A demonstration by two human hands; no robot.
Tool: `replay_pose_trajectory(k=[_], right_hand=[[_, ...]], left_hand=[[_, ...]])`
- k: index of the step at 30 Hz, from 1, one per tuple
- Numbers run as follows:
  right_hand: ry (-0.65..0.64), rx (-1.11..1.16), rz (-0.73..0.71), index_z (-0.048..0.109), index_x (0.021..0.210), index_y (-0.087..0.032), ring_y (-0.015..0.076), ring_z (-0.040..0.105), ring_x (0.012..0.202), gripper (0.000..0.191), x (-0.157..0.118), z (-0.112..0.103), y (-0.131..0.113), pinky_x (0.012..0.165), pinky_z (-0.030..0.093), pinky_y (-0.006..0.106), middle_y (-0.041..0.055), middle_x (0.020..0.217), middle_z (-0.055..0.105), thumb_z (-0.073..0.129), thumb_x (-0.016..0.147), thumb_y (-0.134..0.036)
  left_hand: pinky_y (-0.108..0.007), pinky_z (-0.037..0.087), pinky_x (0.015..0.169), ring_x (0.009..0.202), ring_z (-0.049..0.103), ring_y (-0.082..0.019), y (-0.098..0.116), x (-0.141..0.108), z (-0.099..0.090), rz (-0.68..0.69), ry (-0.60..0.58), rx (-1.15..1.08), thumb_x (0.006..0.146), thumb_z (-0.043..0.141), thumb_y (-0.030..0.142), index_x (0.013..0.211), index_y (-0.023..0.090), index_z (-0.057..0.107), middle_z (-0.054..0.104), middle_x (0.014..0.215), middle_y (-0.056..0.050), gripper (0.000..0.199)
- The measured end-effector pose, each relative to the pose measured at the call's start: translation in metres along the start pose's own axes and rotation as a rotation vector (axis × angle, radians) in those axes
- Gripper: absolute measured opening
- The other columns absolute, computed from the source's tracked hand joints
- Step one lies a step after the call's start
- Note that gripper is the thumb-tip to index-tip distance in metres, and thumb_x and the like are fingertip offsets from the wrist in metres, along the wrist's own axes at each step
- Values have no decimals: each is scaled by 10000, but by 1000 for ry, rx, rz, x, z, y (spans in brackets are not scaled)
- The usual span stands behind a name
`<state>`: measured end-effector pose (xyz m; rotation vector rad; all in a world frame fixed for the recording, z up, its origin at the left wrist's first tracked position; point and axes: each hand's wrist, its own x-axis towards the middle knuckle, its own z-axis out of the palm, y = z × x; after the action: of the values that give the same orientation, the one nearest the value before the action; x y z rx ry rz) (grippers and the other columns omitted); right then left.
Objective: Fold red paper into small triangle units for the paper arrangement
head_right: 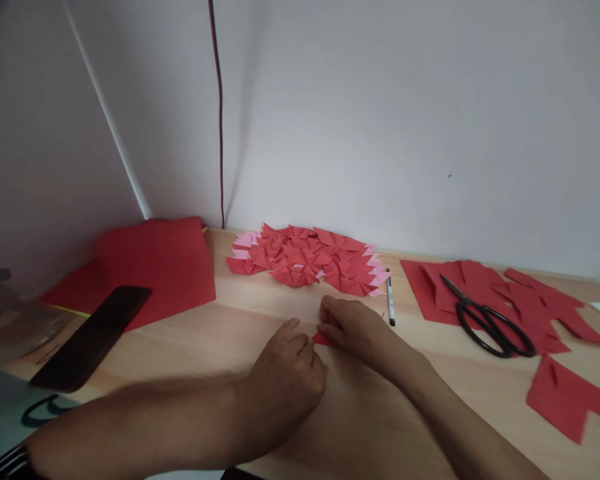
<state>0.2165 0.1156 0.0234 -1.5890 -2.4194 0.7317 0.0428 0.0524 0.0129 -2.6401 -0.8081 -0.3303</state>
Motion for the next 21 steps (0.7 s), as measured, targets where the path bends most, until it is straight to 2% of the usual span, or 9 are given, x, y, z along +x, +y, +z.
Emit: replay_pose_trajectory(k=[5,12,21], right_hand=[[2,19,-12,494,754,-212,140,525,599,27,0,-3,-1,550,358,245,-5,671,595,493,767,-187],[12,33,-29,502,771,-211,140,526,604,8,0,-1,2,559,371,246,-8,681,596,500,776,-205],[43,-13,88,514,771,-206,158,545,565,67,0,-8,16,523,360,253,1,624,605,495,803,-262]], left_hand=[[-475,442,845,633,556,-186,0,-1,2,-10,8,-22,722,560,106,686,126,627,641,643,-78,78],[-499,396,916,759,581,-220,-7,3,4,-30,71,-60,803,507,109,818,103,636,652,749,-85,130],[-487,350,980,733,582,-210,-1,3,8,-41,46,-25,771,573,114,715,117,624,644,687,-79,76]])
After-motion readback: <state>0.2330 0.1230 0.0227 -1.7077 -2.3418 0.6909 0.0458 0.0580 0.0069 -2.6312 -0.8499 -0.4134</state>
